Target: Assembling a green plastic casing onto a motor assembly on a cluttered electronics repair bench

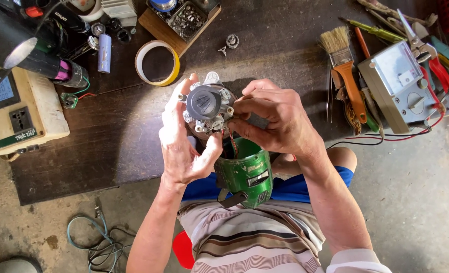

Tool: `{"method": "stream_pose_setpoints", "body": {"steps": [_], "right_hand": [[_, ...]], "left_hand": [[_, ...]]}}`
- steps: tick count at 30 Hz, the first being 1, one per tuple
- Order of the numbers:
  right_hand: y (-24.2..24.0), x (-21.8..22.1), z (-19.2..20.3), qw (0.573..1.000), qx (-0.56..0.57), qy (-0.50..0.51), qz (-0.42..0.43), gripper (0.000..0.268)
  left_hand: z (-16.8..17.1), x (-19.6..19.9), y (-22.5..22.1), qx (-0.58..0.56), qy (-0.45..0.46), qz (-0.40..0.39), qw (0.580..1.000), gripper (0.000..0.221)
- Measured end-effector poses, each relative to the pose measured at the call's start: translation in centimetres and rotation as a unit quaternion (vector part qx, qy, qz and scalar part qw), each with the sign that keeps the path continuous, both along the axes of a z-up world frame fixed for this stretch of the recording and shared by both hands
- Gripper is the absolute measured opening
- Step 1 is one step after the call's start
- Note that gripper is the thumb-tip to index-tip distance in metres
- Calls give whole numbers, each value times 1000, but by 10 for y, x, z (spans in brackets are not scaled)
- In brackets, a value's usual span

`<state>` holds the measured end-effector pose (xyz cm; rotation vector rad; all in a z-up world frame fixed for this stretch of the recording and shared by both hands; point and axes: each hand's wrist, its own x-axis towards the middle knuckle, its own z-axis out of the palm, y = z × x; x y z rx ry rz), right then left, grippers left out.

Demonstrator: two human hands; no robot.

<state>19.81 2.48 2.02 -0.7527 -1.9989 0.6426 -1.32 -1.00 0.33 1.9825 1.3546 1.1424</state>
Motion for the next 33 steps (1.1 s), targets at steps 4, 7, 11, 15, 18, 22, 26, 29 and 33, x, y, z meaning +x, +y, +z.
{"method": "stream_pose_setpoints", "body": {"steps": [4, 7, 11, 15, 18, 22, 26, 29, 33], "right_hand": [[-3, 3, -10, 1000, -18, 14, -3, 19], [-11, -1, -20, 989, -81, 127, -6, 11], [-39, 20, -27, 984, -100, 141, -53, 27], [-91, 40, -75, 961, -128, 208, -132, 64], [-136, 25, -82, 966, -83, 176, -168, 109], [-163, -6, -79, 977, 7, 70, -202, 143], [-173, -23, -114, 965, 23, 81, -249, 162], [-175, -25, -136, 959, 1, 94, -266, 129], [-186, 1, -171, 952, 6, 129, -276, 120]], "left_hand": [[8, -4, 3, 4, -49, -40, 998, 71], [-11, -14, 7, -24, -205, -89, 974, 89], [-12, -32, 6, -34, -189, -89, 977, 93], [-28, -47, 13, -80, -137, -102, 982, 107], [-34, -53, 16, -104, -139, -130, 976, 108], [-44, -51, 19, -118, -166, -135, 970, 101], [-38, -46, 16, -112, -182, -125, 969, 99], [-39, -43, 10, -91, -189, -113, 971, 99], [-43, -36, 0, -66, -203, -61, 975, 100]]}}
